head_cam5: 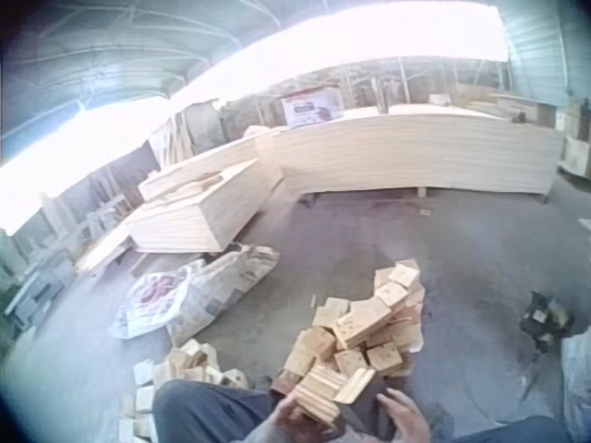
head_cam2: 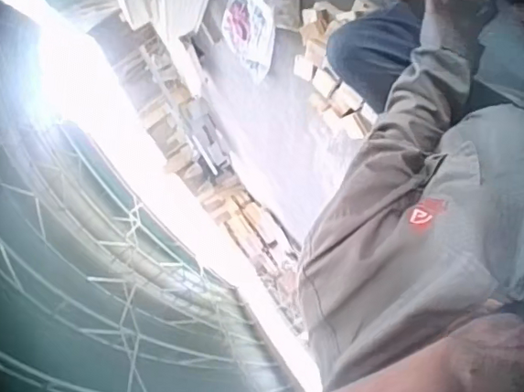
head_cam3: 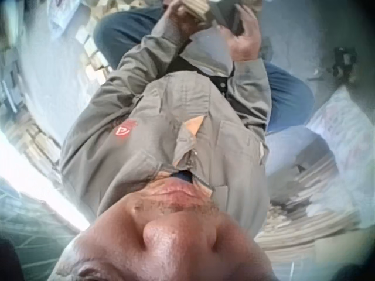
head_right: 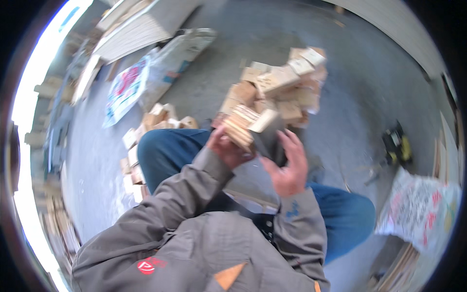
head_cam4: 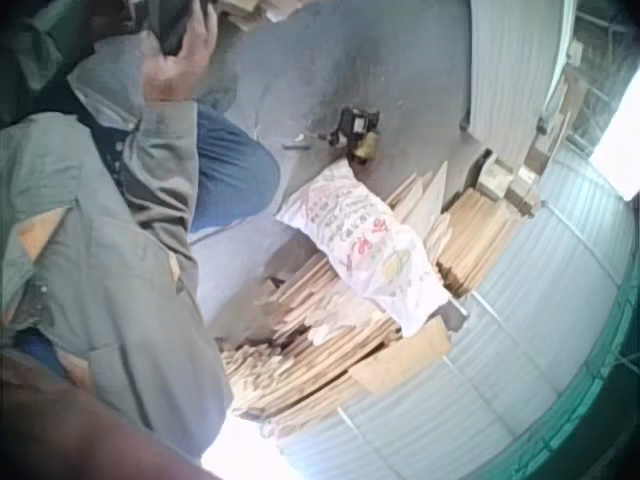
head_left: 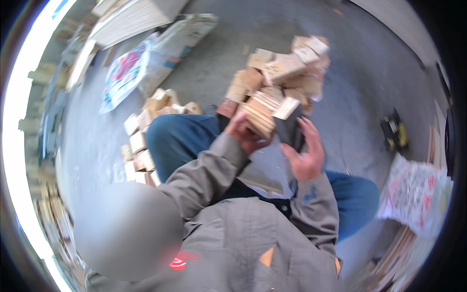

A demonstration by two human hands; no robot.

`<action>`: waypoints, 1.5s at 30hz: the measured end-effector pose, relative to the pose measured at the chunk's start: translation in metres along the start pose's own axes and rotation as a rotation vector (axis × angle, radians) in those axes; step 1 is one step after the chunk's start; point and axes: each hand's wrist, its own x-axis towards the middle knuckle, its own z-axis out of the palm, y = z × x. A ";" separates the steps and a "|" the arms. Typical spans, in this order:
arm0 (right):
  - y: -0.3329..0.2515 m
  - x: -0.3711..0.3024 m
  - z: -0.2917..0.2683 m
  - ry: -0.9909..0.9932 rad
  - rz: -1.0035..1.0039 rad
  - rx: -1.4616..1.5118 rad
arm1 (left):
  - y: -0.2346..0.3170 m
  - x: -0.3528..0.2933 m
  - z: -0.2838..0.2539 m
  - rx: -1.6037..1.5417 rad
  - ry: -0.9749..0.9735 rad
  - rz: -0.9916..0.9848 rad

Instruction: The person sits on the floor and sands small wooden blocks one by one using a sanding block. They pick up a block, sand its edges and faces, and place it on a pile of finished pieces.

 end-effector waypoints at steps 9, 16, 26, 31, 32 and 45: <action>0.008 -0.015 0.019 -0.047 0.143 0.185 | 0.006 -0.004 0.017 -0.160 0.010 0.052; 0.015 -0.017 0.025 -0.041 0.422 0.245 | 0.052 -0.032 0.035 -0.154 -0.013 0.276; 0.044 -0.018 0.023 -0.001 0.350 0.245 | 0.171 -0.153 0.005 0.041 -0.173 0.792; 0.043 -0.025 0.019 -0.066 0.390 0.176 | 0.198 -0.245 -0.079 -0.010 0.189 0.963; 0.044 -0.027 0.016 -0.069 0.399 0.165 | 0.196 -0.261 -0.094 -0.050 0.240 0.980; 0.055 -0.034 0.011 -0.112 0.451 0.138 | 0.071 -0.427 -0.231 0.345 0.960 0.485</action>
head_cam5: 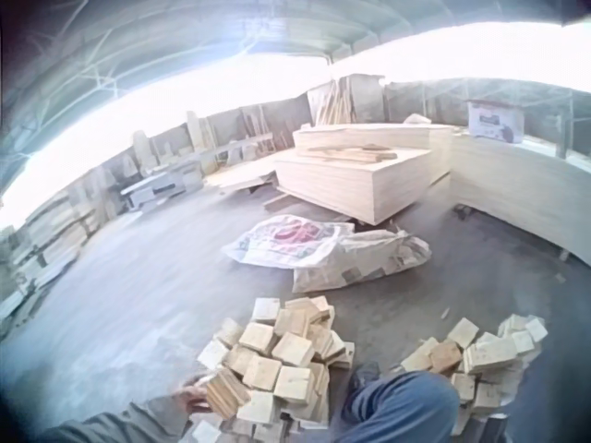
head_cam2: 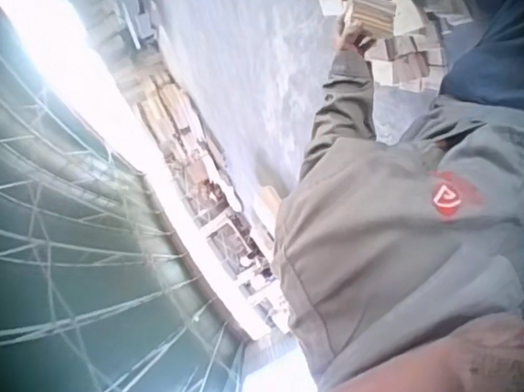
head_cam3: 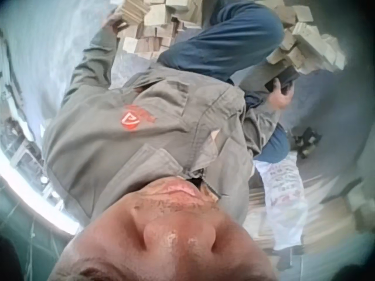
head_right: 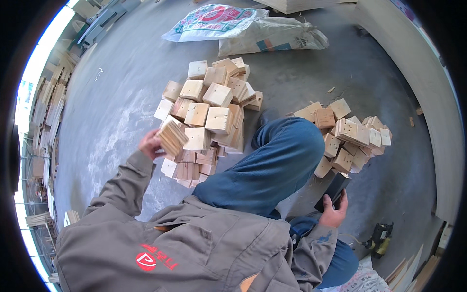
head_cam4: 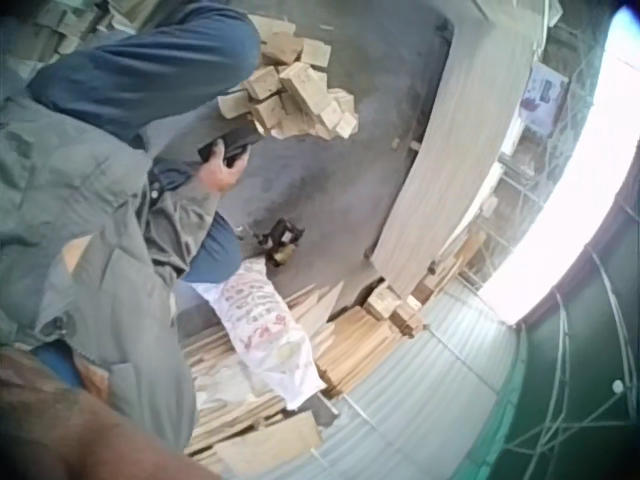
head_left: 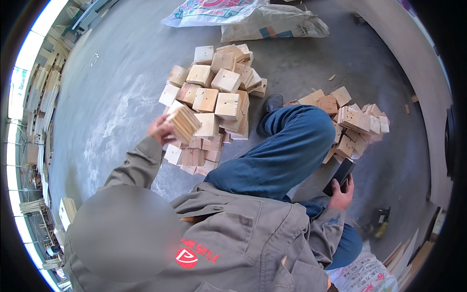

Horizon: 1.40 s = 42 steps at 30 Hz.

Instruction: The person sits on the floor and sands small wooden blocks one by one using a sanding block. They pick up a block, sand its edges and faces, and place it on a pile of finished pieces.

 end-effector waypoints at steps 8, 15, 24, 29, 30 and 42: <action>0.008 -0.001 -0.007 -0.041 0.060 -0.093 | -0.108 -0.020 0.002 0.350 0.104 -0.366; 0.023 -0.003 -0.017 -0.049 0.060 -0.100 | -0.141 0.004 0.004 0.661 0.158 -0.360; 0.025 -0.004 -0.013 -0.062 0.096 -0.106 | -0.164 -0.010 0.044 0.567 0.095 -0.454; 0.033 -0.009 -0.022 -0.066 0.126 -0.113 | -0.242 0.031 0.062 0.397 0.028 -0.608; 0.037 -0.009 -0.022 -0.073 0.133 -0.114 | -0.276 0.046 0.056 0.297 -0.052 -0.569; 0.052 -0.010 -0.023 -0.102 0.191 -0.197 | -0.372 0.131 0.108 -0.110 -0.115 -0.772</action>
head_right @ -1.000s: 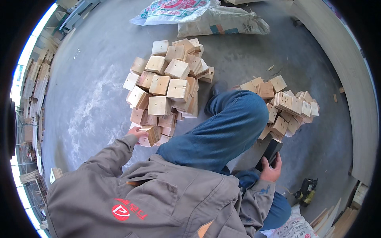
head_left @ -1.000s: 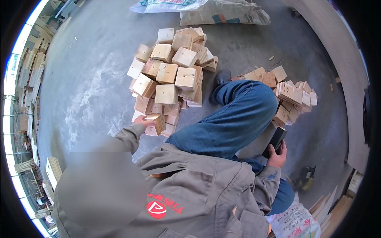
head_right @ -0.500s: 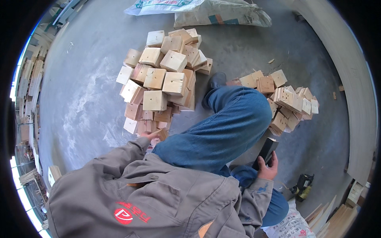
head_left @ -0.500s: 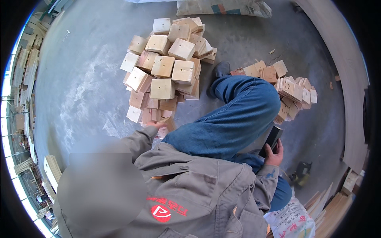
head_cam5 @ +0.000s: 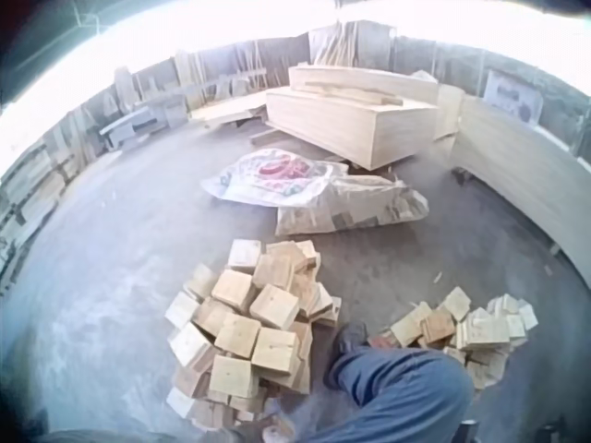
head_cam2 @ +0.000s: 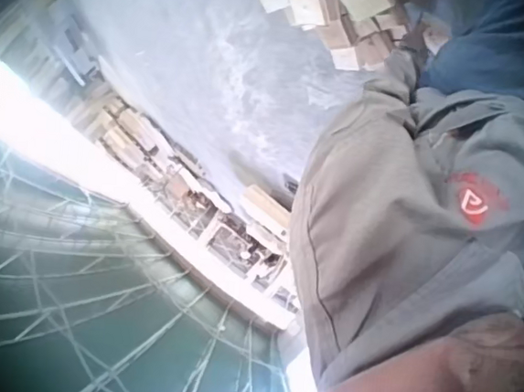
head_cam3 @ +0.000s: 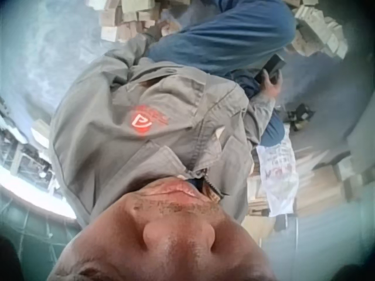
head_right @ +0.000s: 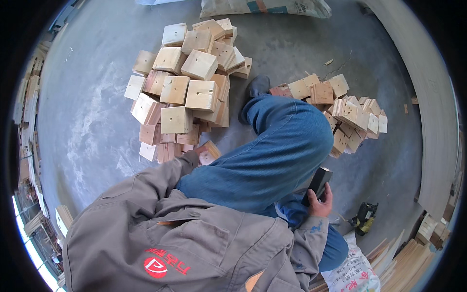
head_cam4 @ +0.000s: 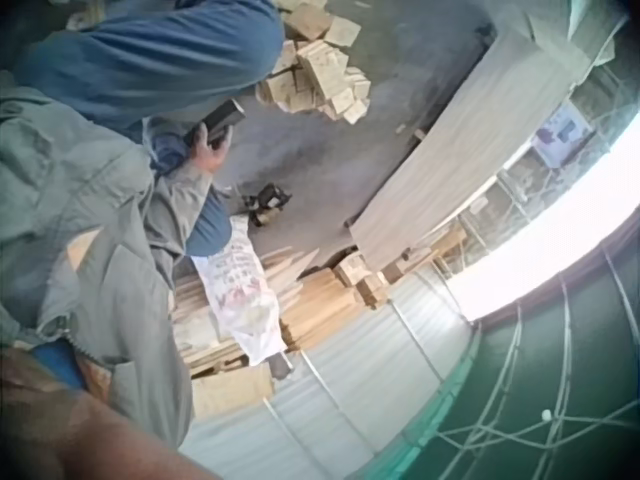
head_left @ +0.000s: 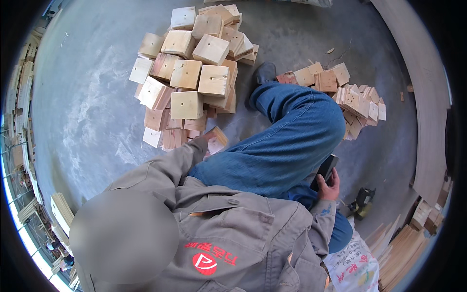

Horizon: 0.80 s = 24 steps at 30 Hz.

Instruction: The person sits on the floor and sands small wooden blocks one by one using a sanding block. They pick up a block, sand its edges and faces, and place it on a pile of finished pieces.

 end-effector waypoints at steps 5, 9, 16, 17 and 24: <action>-0.005 -0.004 -0.001 0.017 0.003 -0.066 | 0.050 -0.065 0.053 0.107 0.043 0.002; -0.008 -0.001 0.009 -0.002 0.014 -0.050 | 0.024 -0.013 0.025 -0.001 0.252 0.051; -0.015 0.001 0.013 -0.016 0.006 -0.080 | 0.024 -0.019 0.019 0.094 0.372 -0.057; -0.015 0.001 0.012 -0.014 -0.004 -0.082 | 0.023 -0.021 0.019 0.125 0.345 -0.057; -0.016 -0.001 0.011 -0.016 -0.012 -0.065 | 0.014 -0.032 0.033 0.299 -0.095 0.056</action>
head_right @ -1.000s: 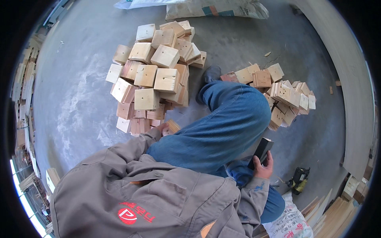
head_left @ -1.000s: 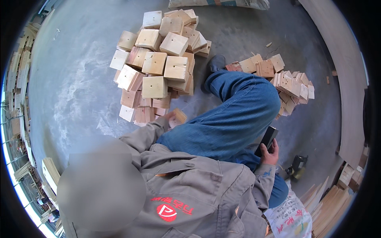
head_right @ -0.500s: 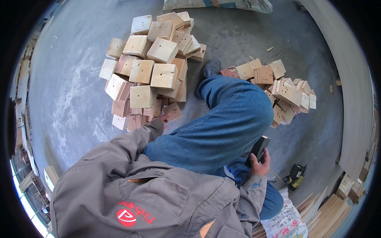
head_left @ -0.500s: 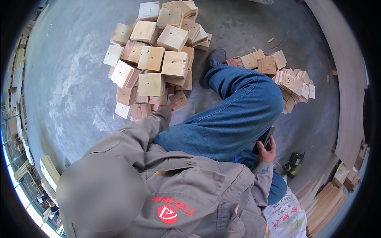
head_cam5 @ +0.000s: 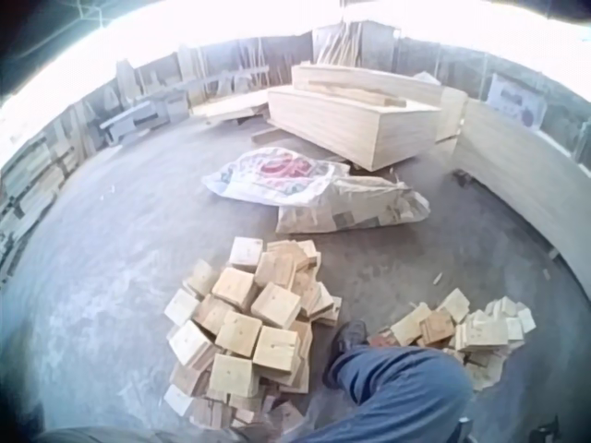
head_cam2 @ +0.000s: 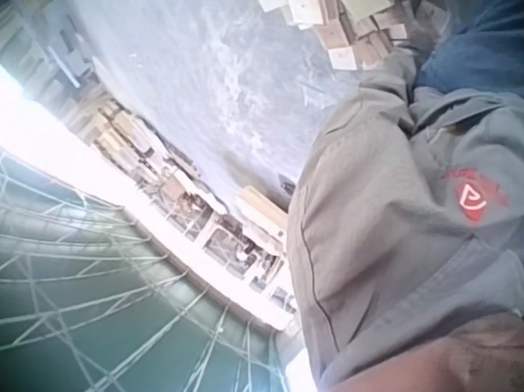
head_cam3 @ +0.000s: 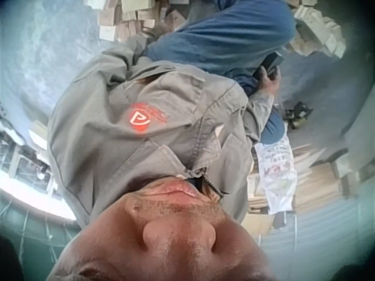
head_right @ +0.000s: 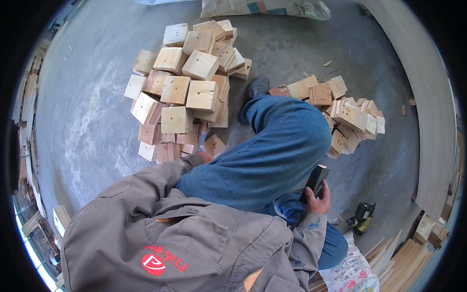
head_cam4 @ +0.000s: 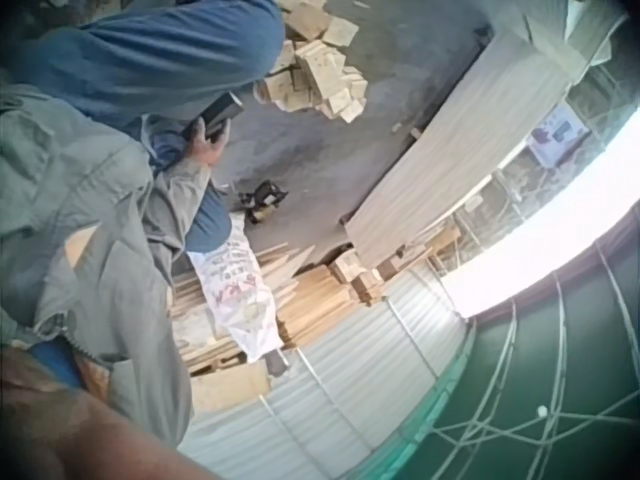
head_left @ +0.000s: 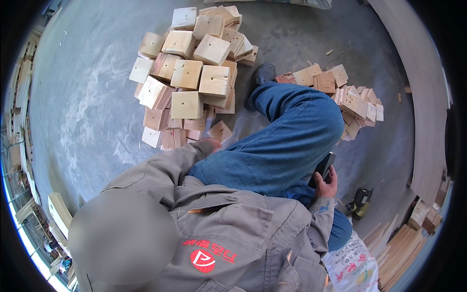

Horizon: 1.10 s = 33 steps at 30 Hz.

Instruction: The person sits on the floor and sands small wooden blocks one by one using a sanding block. They pick up a block, sand its edges and faces, and place it on a pile of finished pieces.

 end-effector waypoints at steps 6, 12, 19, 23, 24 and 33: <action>0.005 -0.002 -0.005 0.017 -0.015 -0.009 | 0.019 0.001 0.032 -0.015 -0.296 0.074; 0.004 -0.005 -0.005 0.033 0.010 -0.014 | 0.017 -0.001 0.028 0.028 -0.336 0.111; 0.004 0.001 -0.002 0.015 0.006 -0.049 | -0.016 -0.010 0.002 0.235 -0.014 0.252; 0.007 0.001 -0.003 0.005 0.003 -0.035 | -0.031 -0.004 -0.020 0.417 0.280 0.398; 0.005 0.000 -0.003 0.005 0.011 -0.027 | -0.034 0.002 -0.028 0.452 0.354 0.438; 0.004 0.003 0.001 0.004 0.014 -0.007 | 0.004 -0.031 -0.017 0.380 0.174 -0.113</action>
